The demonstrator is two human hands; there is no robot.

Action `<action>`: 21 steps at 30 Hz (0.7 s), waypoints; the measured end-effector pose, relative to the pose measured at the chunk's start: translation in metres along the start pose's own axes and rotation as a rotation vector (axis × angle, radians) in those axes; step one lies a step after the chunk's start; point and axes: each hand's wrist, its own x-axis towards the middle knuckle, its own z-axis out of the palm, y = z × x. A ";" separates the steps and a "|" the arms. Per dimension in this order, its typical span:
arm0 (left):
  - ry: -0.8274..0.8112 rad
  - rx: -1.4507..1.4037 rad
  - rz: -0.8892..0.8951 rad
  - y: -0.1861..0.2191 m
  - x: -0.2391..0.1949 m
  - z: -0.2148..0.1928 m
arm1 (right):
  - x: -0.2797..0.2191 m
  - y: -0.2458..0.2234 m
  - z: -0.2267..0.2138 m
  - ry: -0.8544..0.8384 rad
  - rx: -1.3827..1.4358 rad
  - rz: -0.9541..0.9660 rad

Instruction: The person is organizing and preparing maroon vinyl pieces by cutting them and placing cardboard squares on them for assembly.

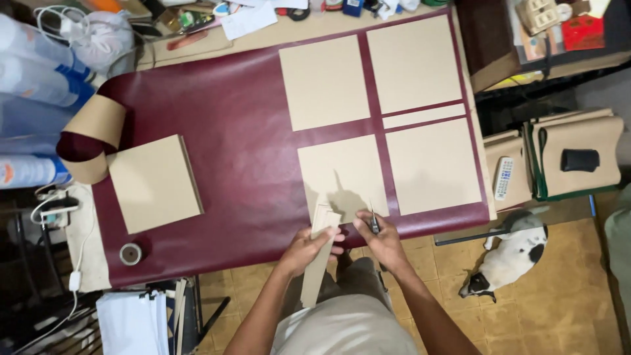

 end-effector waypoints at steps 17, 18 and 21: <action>0.576 0.220 0.136 0.008 0.049 -0.104 | 0.085 -0.044 -0.018 0.236 0.191 -0.001; 0.653 0.333 0.156 0.013 0.061 -0.120 | 0.104 -0.049 -0.021 0.360 0.226 0.004; 0.737 0.477 0.215 0.013 0.087 -0.149 | 0.134 -0.055 -0.012 0.473 0.262 -0.001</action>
